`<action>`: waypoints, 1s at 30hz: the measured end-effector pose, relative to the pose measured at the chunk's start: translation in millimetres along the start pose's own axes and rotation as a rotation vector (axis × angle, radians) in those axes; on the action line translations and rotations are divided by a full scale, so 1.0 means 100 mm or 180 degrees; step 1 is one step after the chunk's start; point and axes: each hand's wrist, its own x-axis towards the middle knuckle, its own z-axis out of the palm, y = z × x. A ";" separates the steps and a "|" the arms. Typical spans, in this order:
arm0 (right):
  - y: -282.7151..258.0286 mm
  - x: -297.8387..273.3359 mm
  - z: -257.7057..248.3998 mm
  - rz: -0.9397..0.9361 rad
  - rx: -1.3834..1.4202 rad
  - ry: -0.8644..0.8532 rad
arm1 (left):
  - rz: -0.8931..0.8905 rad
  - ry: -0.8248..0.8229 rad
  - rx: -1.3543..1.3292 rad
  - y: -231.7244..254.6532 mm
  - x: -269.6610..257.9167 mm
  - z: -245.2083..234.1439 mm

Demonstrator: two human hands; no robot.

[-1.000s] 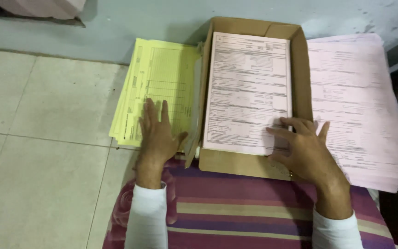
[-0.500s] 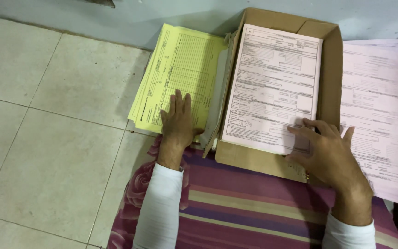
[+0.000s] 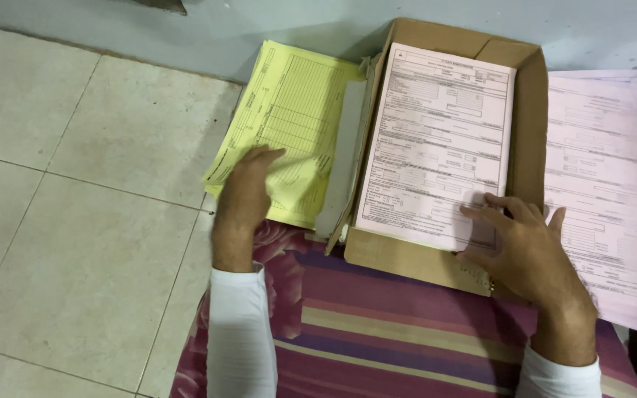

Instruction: Sorting and stacking printed forms into a cardboard box

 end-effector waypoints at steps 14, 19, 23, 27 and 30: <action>-0.08 0.01 -0.05 0.0193 0.0053 -0.0175 | 0.1325 0.2918 0.0631 0.13 -0.61 -0.86; -0.17 -0.01 -0.14 0.0305 0.0196 -0.0258 | 0.1855 0.3300 0.0698 0.71 -0.64 -0.56; -0.14 -0.02 -0.09 0.0130 0.0135 -0.0144 | 0.2736 0.2745 0.0341 1.23 -0.64 -0.18; -0.12 -0.02 -0.05 0.0093 0.0105 -0.0236 | 0.2969 0.2227 0.0749 1.43 -0.59 0.30; -0.48 0.02 -0.51 0.0609 0.0133 -0.0677 | 0.3163 0.1397 0.0564 1.41 -0.54 0.58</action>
